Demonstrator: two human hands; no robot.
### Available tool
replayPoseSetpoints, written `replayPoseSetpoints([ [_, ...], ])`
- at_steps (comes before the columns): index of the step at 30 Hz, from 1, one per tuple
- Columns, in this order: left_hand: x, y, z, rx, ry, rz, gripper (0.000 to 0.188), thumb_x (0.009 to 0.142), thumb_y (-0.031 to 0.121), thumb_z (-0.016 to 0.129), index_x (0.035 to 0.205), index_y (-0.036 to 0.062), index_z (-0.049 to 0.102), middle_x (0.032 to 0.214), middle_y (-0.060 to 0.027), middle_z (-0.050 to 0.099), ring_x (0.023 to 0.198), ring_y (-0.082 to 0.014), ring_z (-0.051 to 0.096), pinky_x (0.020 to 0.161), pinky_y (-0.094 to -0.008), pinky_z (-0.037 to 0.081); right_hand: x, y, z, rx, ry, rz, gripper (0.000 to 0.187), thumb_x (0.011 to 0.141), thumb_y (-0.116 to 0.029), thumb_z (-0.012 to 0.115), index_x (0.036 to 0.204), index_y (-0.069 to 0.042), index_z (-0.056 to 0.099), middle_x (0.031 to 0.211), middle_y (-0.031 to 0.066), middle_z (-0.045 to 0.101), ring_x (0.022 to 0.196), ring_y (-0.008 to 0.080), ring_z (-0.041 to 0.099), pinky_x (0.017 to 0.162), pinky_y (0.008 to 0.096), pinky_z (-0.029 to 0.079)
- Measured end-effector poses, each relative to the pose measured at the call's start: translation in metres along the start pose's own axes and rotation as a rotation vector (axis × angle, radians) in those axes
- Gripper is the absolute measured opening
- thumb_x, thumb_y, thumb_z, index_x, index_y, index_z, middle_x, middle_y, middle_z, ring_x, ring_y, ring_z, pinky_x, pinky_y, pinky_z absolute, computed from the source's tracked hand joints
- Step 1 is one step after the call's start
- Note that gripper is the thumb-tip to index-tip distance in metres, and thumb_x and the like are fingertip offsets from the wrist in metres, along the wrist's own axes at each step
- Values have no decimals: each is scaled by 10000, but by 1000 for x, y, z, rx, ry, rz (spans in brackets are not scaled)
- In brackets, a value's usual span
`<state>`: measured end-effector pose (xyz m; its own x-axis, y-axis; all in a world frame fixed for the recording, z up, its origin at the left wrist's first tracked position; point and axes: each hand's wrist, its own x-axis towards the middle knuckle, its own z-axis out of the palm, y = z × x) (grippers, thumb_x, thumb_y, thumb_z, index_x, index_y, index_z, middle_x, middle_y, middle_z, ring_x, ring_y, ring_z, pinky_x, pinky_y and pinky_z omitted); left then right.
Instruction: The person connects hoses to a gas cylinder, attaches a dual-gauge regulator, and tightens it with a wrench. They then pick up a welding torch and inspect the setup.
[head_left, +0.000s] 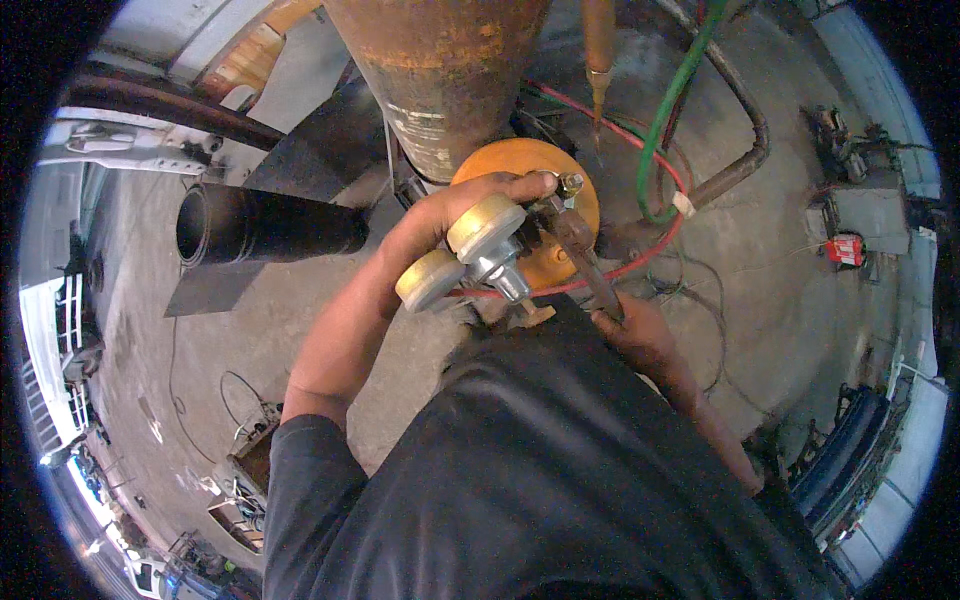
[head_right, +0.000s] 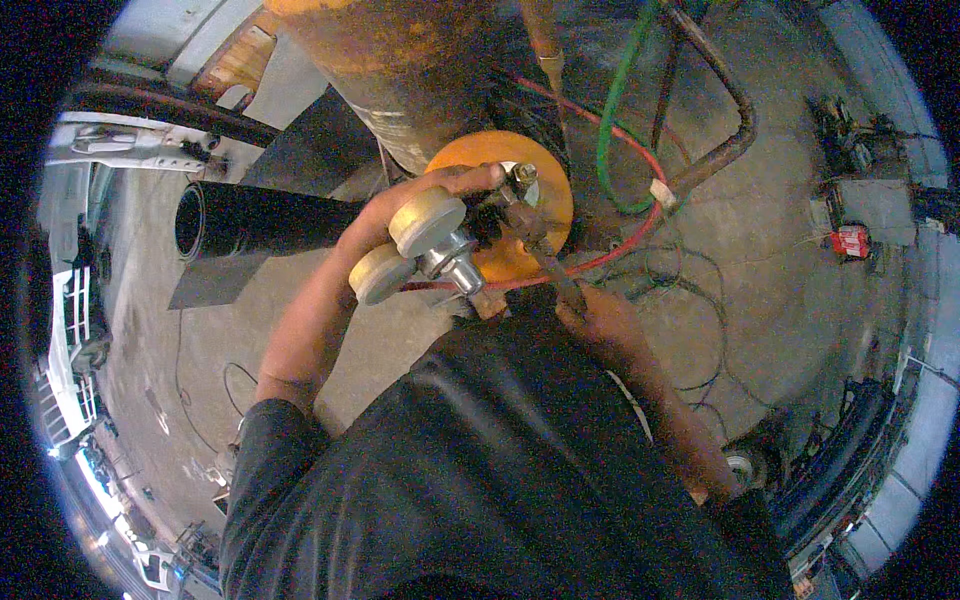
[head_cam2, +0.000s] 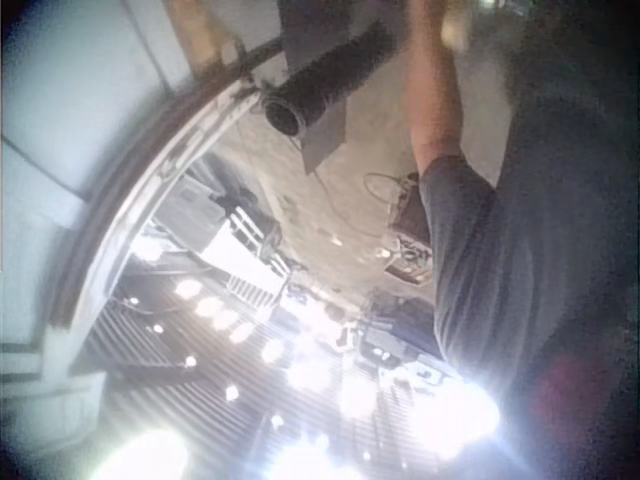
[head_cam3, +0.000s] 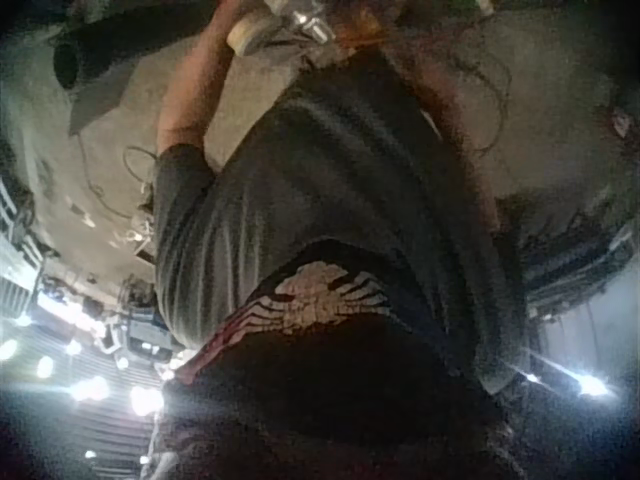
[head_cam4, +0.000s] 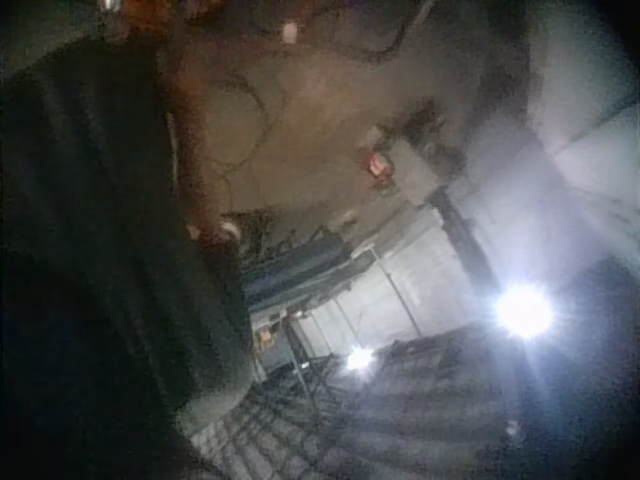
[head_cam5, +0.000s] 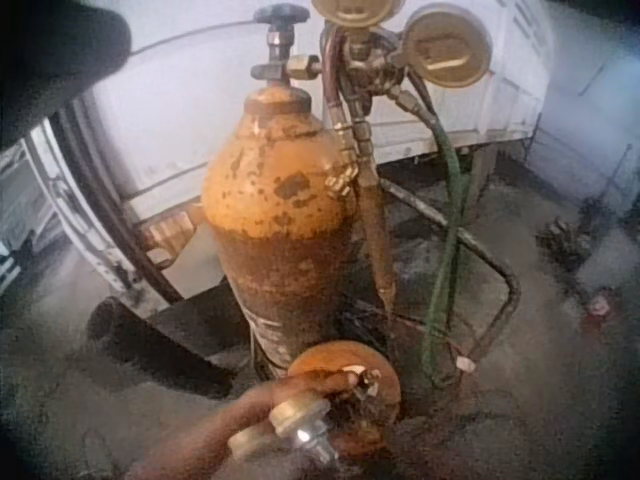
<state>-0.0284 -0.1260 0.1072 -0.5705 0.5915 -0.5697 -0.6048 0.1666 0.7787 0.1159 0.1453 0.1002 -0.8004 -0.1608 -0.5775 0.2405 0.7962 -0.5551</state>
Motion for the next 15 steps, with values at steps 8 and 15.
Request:
replayPoseSetpoints([
  [8, -15, -30, 0, -257, 82, -108, 486, 939, 486, 622, 1163, 55, 651, 876, -27, 672, 707, -87, 618, 604, -238, 501, 7, 20, 5, -42, -173, 96, 375, 925, -382, 603, 1081, -41, 611, 946, 212, 681, 893, 408, 647, 782, 481, 500],
  [15, -4, -40, -5, -389, -111, -115, 407, 1012, 436, 506, 1116, 55, 604, 868, -99, 649, 759, -213, 673, 718, -385, 559, 21, 71, 31, -71, -249, 50, 346, 891, -323, 631, 1075, -30, 628, 929, 224, 685, 883, 450, 645, 771, 513, 509],
])
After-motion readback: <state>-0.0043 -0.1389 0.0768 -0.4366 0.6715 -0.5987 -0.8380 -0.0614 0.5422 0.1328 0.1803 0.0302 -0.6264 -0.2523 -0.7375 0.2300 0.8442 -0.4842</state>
